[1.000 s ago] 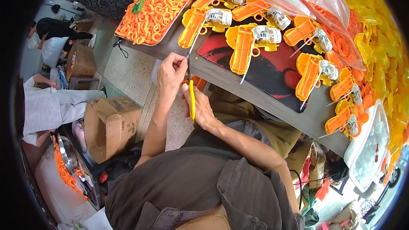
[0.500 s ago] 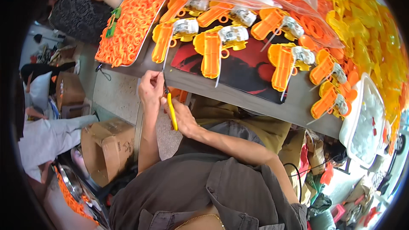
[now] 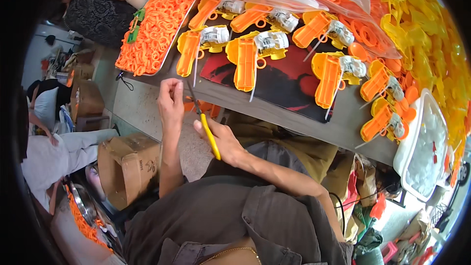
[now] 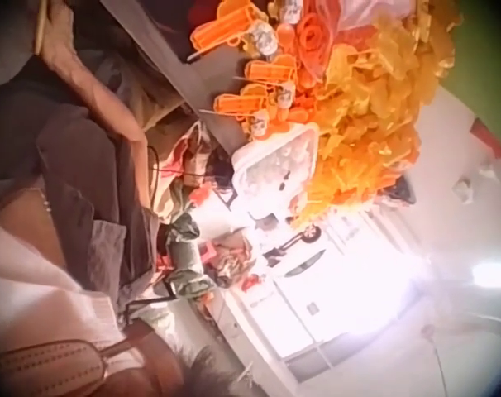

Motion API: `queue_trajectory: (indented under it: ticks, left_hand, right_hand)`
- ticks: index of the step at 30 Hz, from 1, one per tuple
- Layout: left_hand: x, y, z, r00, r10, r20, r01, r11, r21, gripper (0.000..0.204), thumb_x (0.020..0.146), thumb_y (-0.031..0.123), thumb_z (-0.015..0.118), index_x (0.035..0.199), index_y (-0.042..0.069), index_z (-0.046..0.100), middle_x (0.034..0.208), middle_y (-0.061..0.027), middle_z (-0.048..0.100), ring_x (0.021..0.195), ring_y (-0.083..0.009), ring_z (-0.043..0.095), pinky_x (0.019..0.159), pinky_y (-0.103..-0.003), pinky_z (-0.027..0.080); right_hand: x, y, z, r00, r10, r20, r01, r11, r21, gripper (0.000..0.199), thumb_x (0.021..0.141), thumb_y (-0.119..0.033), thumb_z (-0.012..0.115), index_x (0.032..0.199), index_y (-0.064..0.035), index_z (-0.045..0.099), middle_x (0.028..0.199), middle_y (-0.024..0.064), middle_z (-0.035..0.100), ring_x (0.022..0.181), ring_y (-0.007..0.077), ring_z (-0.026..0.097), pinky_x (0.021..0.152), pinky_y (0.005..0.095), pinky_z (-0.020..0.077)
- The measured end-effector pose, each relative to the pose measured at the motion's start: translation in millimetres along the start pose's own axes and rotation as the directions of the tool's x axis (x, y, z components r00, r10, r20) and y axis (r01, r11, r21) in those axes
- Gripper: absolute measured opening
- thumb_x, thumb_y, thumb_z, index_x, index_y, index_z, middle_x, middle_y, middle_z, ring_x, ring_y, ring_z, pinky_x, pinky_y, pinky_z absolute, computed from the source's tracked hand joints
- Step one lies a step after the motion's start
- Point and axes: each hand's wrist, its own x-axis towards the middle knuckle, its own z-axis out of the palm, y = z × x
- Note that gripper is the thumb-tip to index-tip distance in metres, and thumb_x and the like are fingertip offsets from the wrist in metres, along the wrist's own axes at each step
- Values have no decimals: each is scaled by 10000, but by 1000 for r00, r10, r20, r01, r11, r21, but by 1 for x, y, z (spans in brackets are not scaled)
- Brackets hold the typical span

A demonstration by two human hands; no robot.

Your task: Assembling and packaging plastic toy guns and parts into plastic bags.

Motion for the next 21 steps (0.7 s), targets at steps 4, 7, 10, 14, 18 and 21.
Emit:
queue_trajectory:
  ticks: [4, 7, 10, 14, 18, 21]
  left_hand:
    - [26, 37, -2, 995, -98, -3, 97, 992, -75, 275, 901, 178, 685, 1075, -11, 589, 924, -151, 632, 756, -270, 630, 679, -356, 500]
    - [53, 57, 39, 956, 274, 108, -271, 962, -37, 392, 884, 241, 701, 1154, -21, 591, 1032, -156, 612, 882, -294, 625, 752, -391, 497]
    - [59, 67, 65, 845, 407, 346, -490, 849, 198, 580, 870, 359, 676, 1289, -15, 531, 1205, -148, 548, 1095, -283, 550, 867, -418, 432]
    - [41, 90, 83, 838, 423, 344, -472, 879, 69, 537, 855, 307, 697, 1265, -9, 553, 1196, -141, 560, 1061, -292, 566, 855, -408, 429]
    - [67, 73, 84, 880, 441, 176, -429, 897, -106, 423, 844, 242, 716, 1179, 8, 605, 1126, -134, 616, 1023, -307, 596, 835, -436, 467]
    - [98, 51, 63, 924, 360, 131, -383, 867, 318, 473, 839, 329, 716, 1199, 42, 609, 1213, -101, 602, 1050, -286, 566, 851, -434, 454]
  right_hand:
    - [-24, -8, -3, 983, -116, -141, 121, 992, 29, 508, 1007, -529, 424, 876, -46, 511, 663, 16, 453, 525, 87, 476, 485, 251, 453]
    - [-13, -3, -14, 939, -154, -308, 211, 964, 160, 531, 1011, -532, 401, 889, -29, 517, 627, 36, 466, 512, 116, 493, 469, 258, 450]
    - [-16, -5, -19, 903, -117, -413, 213, 957, 196, 527, 1004, -539, 416, 895, -32, 514, 622, 32, 455, 519, 117, 494, 456, 248, 448]
    - [-20, 0, -34, 818, -234, -526, 372, 912, 173, 533, 996, -559, 414, 860, -51, 502, 619, 25, 465, 509, 115, 495, 437, 242, 429]
    - [-20, -2, -46, 809, -245, -535, 379, 912, 156, 535, 1007, -530, 418, 867, -24, 523, 630, 34, 467, 483, 105, 474, 433, 258, 436]
    - [-20, -6, -45, 815, -190, -547, 348, 916, 200, 521, 1006, -524, 426, 873, -30, 523, 624, 29, 454, 490, 98, 476, 441, 251, 436]
